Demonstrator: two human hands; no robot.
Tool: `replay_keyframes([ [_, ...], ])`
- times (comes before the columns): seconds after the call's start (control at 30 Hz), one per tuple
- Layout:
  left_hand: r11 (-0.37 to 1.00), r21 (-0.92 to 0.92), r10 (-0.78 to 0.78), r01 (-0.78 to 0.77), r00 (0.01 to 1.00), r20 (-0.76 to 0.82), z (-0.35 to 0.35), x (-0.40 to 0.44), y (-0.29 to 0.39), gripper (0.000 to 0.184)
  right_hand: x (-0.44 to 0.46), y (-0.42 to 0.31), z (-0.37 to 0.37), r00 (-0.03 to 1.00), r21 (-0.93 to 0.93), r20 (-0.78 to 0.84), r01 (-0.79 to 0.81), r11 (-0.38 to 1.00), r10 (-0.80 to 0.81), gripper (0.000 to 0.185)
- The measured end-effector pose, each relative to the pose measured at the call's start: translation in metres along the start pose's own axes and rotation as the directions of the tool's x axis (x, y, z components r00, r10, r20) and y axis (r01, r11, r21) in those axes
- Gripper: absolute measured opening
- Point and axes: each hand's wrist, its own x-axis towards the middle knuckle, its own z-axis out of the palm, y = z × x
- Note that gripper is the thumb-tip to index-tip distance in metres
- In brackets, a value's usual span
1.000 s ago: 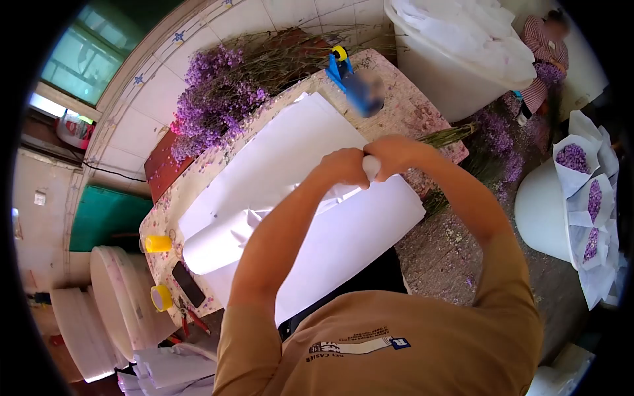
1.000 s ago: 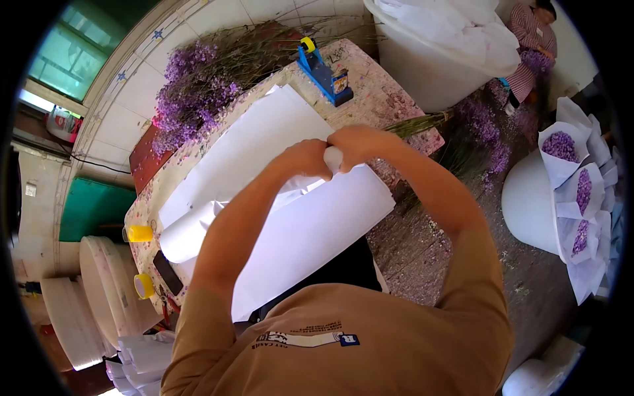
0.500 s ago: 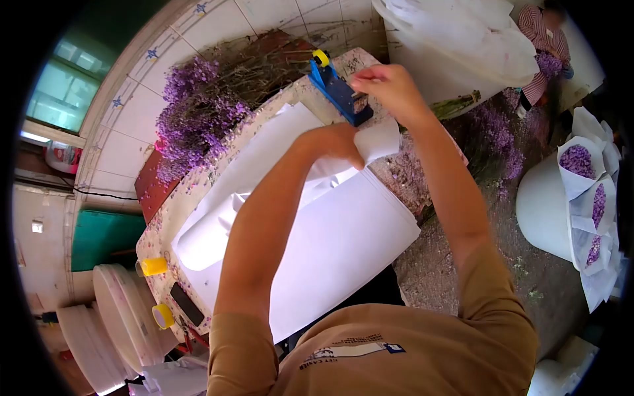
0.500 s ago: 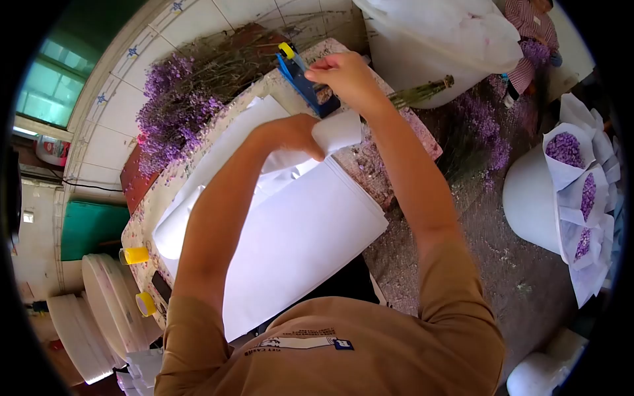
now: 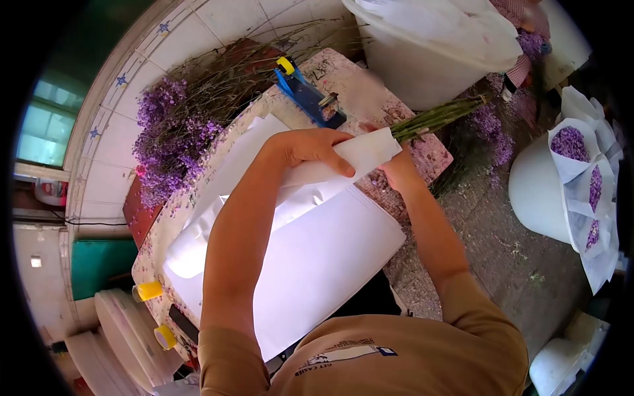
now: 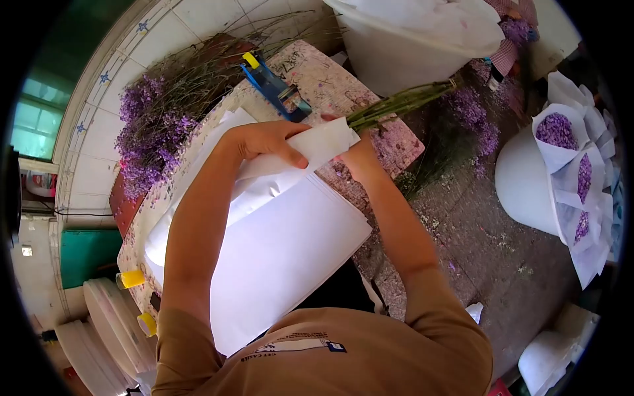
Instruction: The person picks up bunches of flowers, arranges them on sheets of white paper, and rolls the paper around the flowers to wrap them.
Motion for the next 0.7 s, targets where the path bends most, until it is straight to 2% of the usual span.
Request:
replay_keyframes([
  [0.07, 0.963, -0.128, 0.233, -0.236, 0.972, -0.041, 0.002, -0.002, -0.003, 0.083, -0.018, -0.023, -0.002, 0.969, -0.385, 0.035, -0.213, 0.898, 0.244, 0.030],
  [0.1, 0.965, -0.055, 0.250, -0.255, 0.965, -0.082, 0.004, -0.002, -0.005, 0.082, -0.031, -0.044, 0.006, 0.937, -0.467, 0.149, -0.216, 0.857, 0.318, 0.023],
  [0.13, 0.964, -0.060, 0.253, -0.260, 0.963, -0.097, 0.005, -0.001, -0.006, 0.082, -0.035, -0.059, 0.005, 0.933, -0.473, 0.162, -0.212, 0.855, 0.321, 0.023],
  [0.2, 0.973, 0.141, 0.209, -0.183, 0.957, -0.200, 0.010, 0.004, -0.009, 0.081, -0.042, -0.081, -0.001, 0.718, -0.652, 0.307, -0.320, 0.688, 0.625, 0.015],
  [0.23, 0.972, 0.141, 0.212, -0.186, 0.957, -0.200, 0.011, 0.008, -0.012, 0.081, -0.038, -0.091, 0.003, 0.718, -0.654, 0.306, -0.319, 0.686, 0.625, 0.015],
  [0.27, 0.957, 0.212, 0.245, -0.196, 0.939, -0.239, 0.013, 0.014, -0.016, 0.079, -0.027, -0.102, 0.011, 0.867, -0.569, 0.301, -0.172, 0.804, 0.398, 0.015],
  [0.3, 0.936, 0.288, 0.283, -0.203, 0.919, -0.275, 0.012, 0.020, -0.019, 0.078, -0.011, -0.110, 0.019, 0.954, -0.486, 0.266, 0.009, 0.874, 0.138, 0.017],
  [0.33, 0.932, 0.297, 0.290, -0.207, 0.918, -0.271, 0.013, 0.025, -0.021, 0.078, 0.013, -0.105, 0.026, 0.959, -0.560, 0.282, 0.194, 0.805, -0.036, 0.020],
  [0.37, 0.924, 0.329, 0.308, -0.196, 0.892, -0.331, 0.015, 0.027, -0.026, 0.076, 0.040, -0.092, 0.031, 0.928, -0.622, 0.313, 0.362, 0.694, -0.204, 0.024],
  [0.43, 0.910, 0.369, 0.336, -0.186, 0.853, -0.398, 0.013, 0.031, -0.031, 0.075, 0.086, -0.069, 0.035, 0.957, -0.792, 0.287, 0.208, 0.574, 0.050, 0.024],
  [0.47, 0.891, 0.433, 0.331, -0.140, 0.852, -0.407, 0.011, 0.033, -0.032, 0.073, 0.094, -0.059, 0.036, 0.953, -0.789, 0.301, 0.224, 0.572, 0.042, 0.024],
  [0.53, 0.869, 0.488, 0.327, -0.084, 0.838, -0.437, 0.009, 0.031, -0.032, 0.071, 0.110, -0.043, 0.035, 0.924, -0.642, 0.260, -0.052, 0.765, 0.282, 0.033],
  [0.6, 0.839, 0.533, 0.377, -0.108, 0.821, -0.428, 0.013, 0.030, -0.031, 0.069, 0.119, -0.038, 0.033, 0.909, -0.685, 0.270, -0.049, 0.727, 0.316, 0.034],
  [0.63, 0.846, 0.526, 0.360, -0.082, 0.816, -0.452, 0.017, 0.030, -0.030, 0.065, 0.115, -0.035, 0.034, 0.924, -0.901, 0.264, 0.134, 0.412, 0.278, 0.029],
  [0.67, 0.847, 0.526, 0.361, -0.082, 0.814, -0.455, 0.027, 0.029, -0.029, 0.065, 0.112, -0.036, 0.034, 0.933, -0.959, 0.278, 0.281, 0.021, 0.227, 0.025],
  [0.7, 0.812, 0.584, 0.358, 0.031, 0.763, -0.538, 0.042, 0.025, -0.023, 0.060, 0.104, -0.042, 0.030, 0.874, -0.908, 0.408, 0.417, 0.023, 0.264, 0.021],
])
